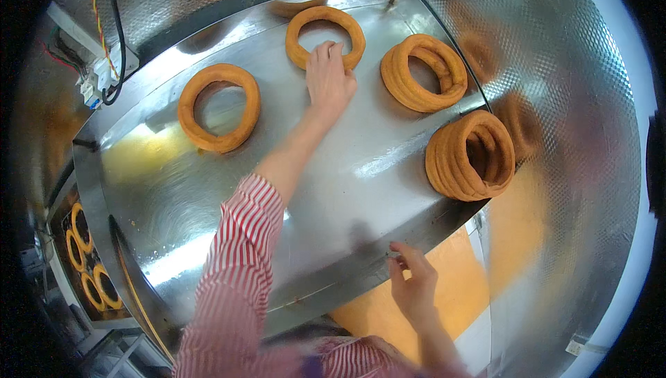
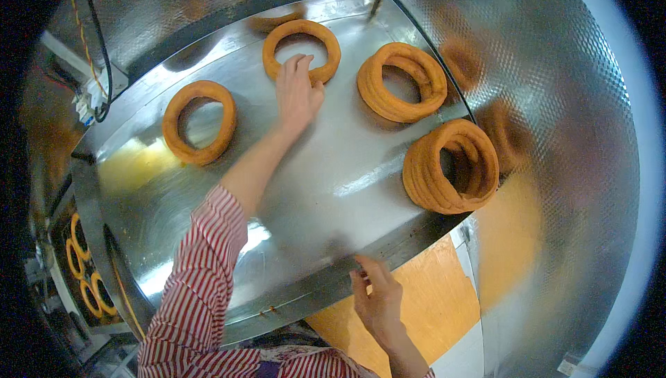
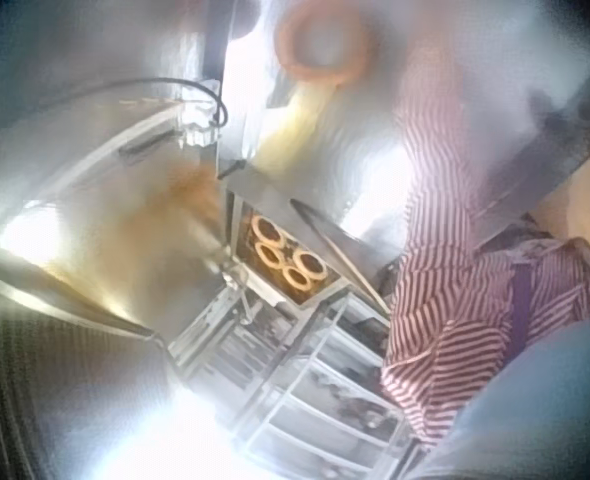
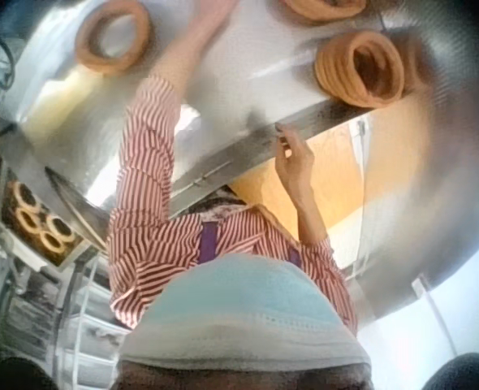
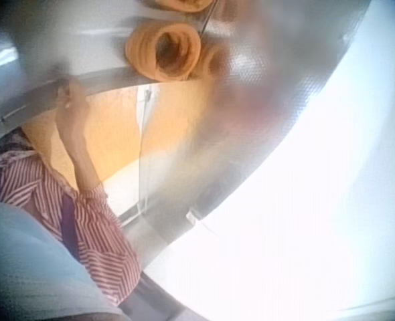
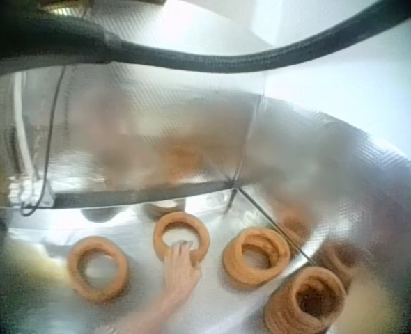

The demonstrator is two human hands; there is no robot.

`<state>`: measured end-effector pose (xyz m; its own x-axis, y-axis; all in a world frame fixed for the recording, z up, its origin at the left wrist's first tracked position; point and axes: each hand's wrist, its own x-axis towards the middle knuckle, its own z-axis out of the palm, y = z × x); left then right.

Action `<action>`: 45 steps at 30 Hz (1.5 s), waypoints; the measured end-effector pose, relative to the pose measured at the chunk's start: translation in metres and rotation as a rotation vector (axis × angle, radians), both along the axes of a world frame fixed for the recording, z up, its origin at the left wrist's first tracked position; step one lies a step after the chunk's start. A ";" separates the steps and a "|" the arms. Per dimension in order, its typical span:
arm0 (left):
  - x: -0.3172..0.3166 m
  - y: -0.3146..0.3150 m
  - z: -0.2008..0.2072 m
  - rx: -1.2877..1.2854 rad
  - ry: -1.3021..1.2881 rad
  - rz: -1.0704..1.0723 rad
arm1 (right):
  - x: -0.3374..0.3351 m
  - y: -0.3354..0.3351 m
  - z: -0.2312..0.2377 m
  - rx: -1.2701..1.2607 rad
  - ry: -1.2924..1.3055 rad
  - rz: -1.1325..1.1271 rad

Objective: The person uses long wooden chopsticks to flip and arrange ring-shaped doughnuts frying in a deep fryer. They periodically remove cooked doughnuts and place them on a metal tray, then stack them neatly. The person also handles a yellow board with uncooked dough rings.

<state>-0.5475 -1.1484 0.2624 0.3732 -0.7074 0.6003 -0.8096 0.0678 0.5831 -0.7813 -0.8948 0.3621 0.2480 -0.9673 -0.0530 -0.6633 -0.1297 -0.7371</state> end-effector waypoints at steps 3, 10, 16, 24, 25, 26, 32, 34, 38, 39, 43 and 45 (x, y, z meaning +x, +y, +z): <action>0.031 -0.007 -0.012 0.151 -0.292 -0.060 | 0.014 0.004 0.005 0.010 -0.035 0.049; 0.009 0.071 -0.012 0.368 -0.419 -0.343 | 0.030 -0.015 0.018 -0.070 -0.006 0.108; -0.014 0.117 0.048 0.428 0.066 -0.564 | 0.050 -0.017 0.027 -0.042 -0.010 0.169; 0.113 0.099 0.076 0.200 0.124 0.026 | 0.049 -0.016 0.027 0.023 -0.050 0.205; 0.130 0.103 0.073 0.238 0.292 0.023 | 0.047 -0.017 0.026 0.039 -0.052 0.194; 0.153 0.110 0.069 0.280 0.449 0.031 | 0.046 -0.020 0.023 0.078 -0.091 0.196; 0.291 0.137 0.011 0.432 0.322 0.269 | 0.102 -0.059 -0.009 0.529 -0.560 0.244; 0.323 0.137 -0.014 0.455 0.497 0.234 | 0.147 -0.081 -0.037 0.749 -0.771 0.171; 0.311 0.125 -0.018 0.590 0.814 0.255 | 0.221 -0.121 -0.069 0.854 -0.796 -0.052; 0.307 0.125 -0.020 0.598 0.872 0.214 | 0.235 -0.126 -0.066 0.830 -0.753 -0.085; 0.284 0.124 0.004 0.653 0.993 0.183 | 0.267 -0.145 -0.069 0.736 -0.491 -0.016; 0.284 0.129 0.008 0.649 0.982 0.175 | 0.271 -0.149 -0.073 0.799 -0.574 -0.010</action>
<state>-0.2636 -1.0190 0.2707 0.5953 -0.6674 -0.4474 0.0336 -0.5357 0.8437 -0.5106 -1.0443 0.2893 0.4328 -0.7015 -0.5662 -0.1752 0.5507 -0.8161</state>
